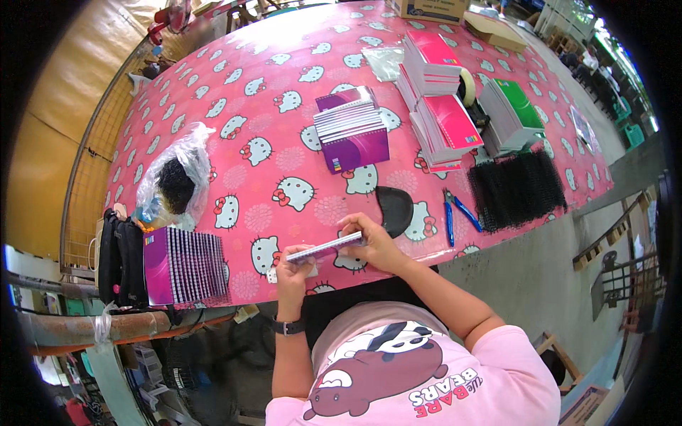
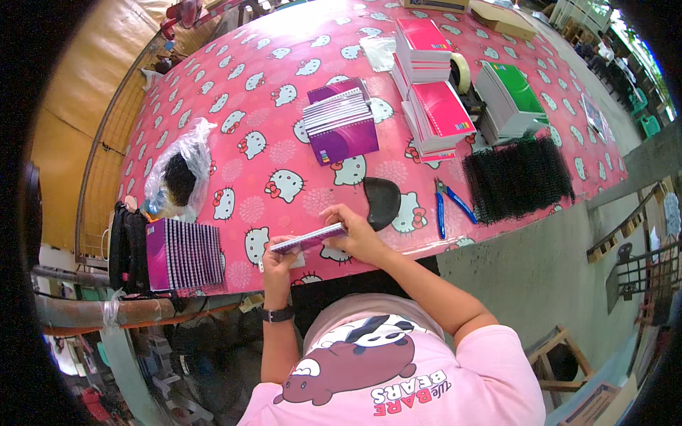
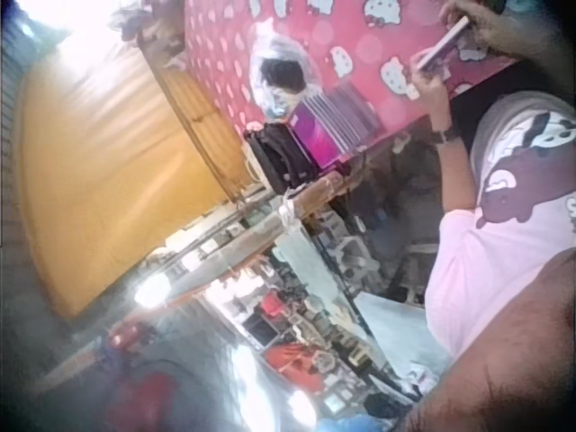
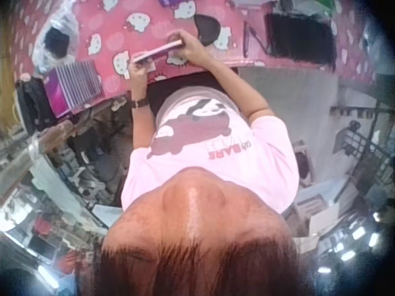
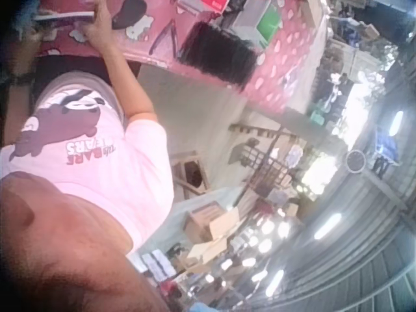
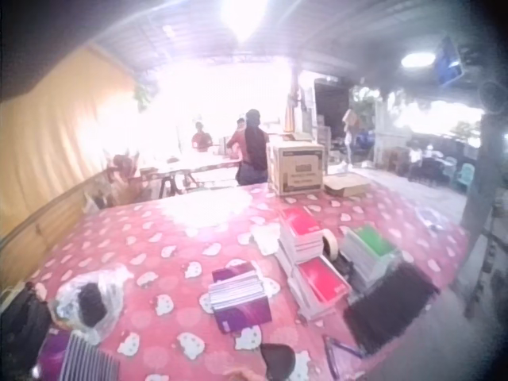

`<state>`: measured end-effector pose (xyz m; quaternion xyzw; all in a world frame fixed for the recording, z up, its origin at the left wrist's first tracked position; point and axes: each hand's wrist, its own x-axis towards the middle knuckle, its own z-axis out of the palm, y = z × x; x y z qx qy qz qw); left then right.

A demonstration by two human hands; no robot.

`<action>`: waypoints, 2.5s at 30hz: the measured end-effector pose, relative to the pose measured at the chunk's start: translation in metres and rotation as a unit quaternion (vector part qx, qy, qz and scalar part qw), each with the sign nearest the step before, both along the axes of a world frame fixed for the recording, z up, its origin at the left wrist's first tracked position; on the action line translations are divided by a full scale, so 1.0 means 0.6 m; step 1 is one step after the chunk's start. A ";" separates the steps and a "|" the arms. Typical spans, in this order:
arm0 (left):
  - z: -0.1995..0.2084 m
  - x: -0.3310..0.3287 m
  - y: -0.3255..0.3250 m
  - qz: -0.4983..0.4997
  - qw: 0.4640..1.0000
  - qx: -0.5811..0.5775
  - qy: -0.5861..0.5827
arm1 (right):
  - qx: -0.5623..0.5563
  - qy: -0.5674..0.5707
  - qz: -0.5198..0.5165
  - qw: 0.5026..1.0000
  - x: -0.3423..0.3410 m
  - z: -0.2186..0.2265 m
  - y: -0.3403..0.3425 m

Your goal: The person inserts a spiral binding through the holes of paper stacks and covers by hand. The person then moves the bound notebook to a stack on the table and repeats the process with additional notebooks.

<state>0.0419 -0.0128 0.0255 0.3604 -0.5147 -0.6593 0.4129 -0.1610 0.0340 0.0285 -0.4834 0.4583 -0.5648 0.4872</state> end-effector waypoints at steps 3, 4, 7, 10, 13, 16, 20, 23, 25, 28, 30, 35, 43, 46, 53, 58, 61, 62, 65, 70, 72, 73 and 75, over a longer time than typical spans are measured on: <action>0.042 -0.031 0.030 0.109 0.974 -0.143 -0.137 | 0.012 0.064 -0.020 0.998 0.015 -0.009 0.002; 0.057 -0.045 0.036 0.167 0.914 -0.292 -0.227 | 0.020 0.066 -0.018 0.997 0.016 -0.008 0.001; 0.084 -0.076 0.045 0.151 0.789 -0.480 -0.352 | 0.020 0.074 -0.018 0.997 0.014 -0.019 -0.001; 0.062 -0.082 0.030 0.068 0.799 -0.480 -0.355 | -0.097 0.232 -0.024 0.968 -0.007 0.003 0.009; 0.061 -0.080 0.028 0.064 0.816 -0.475 -0.323 | 0.009 0.216 -0.020 0.976 -0.087 0.057 0.037; 0.063 -0.096 0.039 0.051 0.829 -0.465 -0.306 | 0.065 0.342 -0.306 0.886 -0.232 0.052 0.066; 0.067 -0.108 0.041 0.042 0.827 -0.464 -0.313 | 0.159 0.588 -0.418 0.674 -0.337 0.010 0.106; 0.062 -0.114 0.036 0.051 0.824 -0.475 -0.303 | 0.183 0.646 -0.393 0.628 -0.343 -0.023 0.106; 0.060 -0.112 0.037 0.061 0.821 -0.478 -0.306 | 0.183 0.615 -0.391 0.660 -0.342 -0.021 0.098; 0.060 -0.112 0.037 0.060 0.821 -0.476 -0.310 | 0.190 0.564 -0.391 0.702 -0.345 -0.006 0.100; 0.061 -0.113 0.036 0.057 0.822 -0.474 -0.311 | 0.197 0.525 -0.403 0.723 -0.349 0.008 0.103; 0.061 -0.117 0.036 0.057 0.821 -0.476 -0.310 | 0.172 0.510 -0.430 0.725 -0.368 0.020 0.107; 0.064 -0.117 0.038 0.052 0.828 -0.462 -0.313 | 0.154 0.492 -0.420 0.747 -0.361 0.062 0.117; 0.064 -0.118 0.037 0.036 0.831 -0.463 -0.305 | 0.009 0.477 -0.420 0.772 -0.349 0.067 0.114; 0.061 -0.129 0.035 0.011 0.826 -0.480 -0.295 | 0.032 0.396 -0.048 0.916 -0.177 0.111 0.092; 0.060 -0.165 0.040 0.016 0.826 -0.488 -0.282 | -0.017 0.344 -0.017 0.939 -0.167 0.100 0.085; 0.059 -0.183 0.045 0.018 0.826 -0.492 -0.274 | -0.021 0.326 -0.001 0.945 -0.171 0.098 0.087; 0.060 -0.187 0.046 0.019 0.826 -0.493 -0.273 | -0.023 0.325 0.005 0.945 -0.173 0.098 0.087; 0.056 -0.195 0.052 0.021 0.825 -0.493 -0.273 | -0.028 0.360 0.008 0.932 -0.182 0.095 0.090; 0.054 -0.198 0.057 0.027 0.824 -0.491 -0.281 | -0.085 0.424 0.029 0.901 -0.189 0.094 0.090; 0.056 -0.200 0.058 0.029 0.823 -0.491 -0.283 | -0.011 0.382 0.046 0.923 -0.190 0.095 0.091; 0.056 -0.201 0.059 0.032 0.822 -0.493 -0.284 | 0.064 0.334 0.053 0.939 -0.185 0.102 0.091; 0.056 -0.203 0.059 0.034 0.821 -0.492 -0.287 | 0.119 0.296 0.059 0.946 -0.185 0.112 0.090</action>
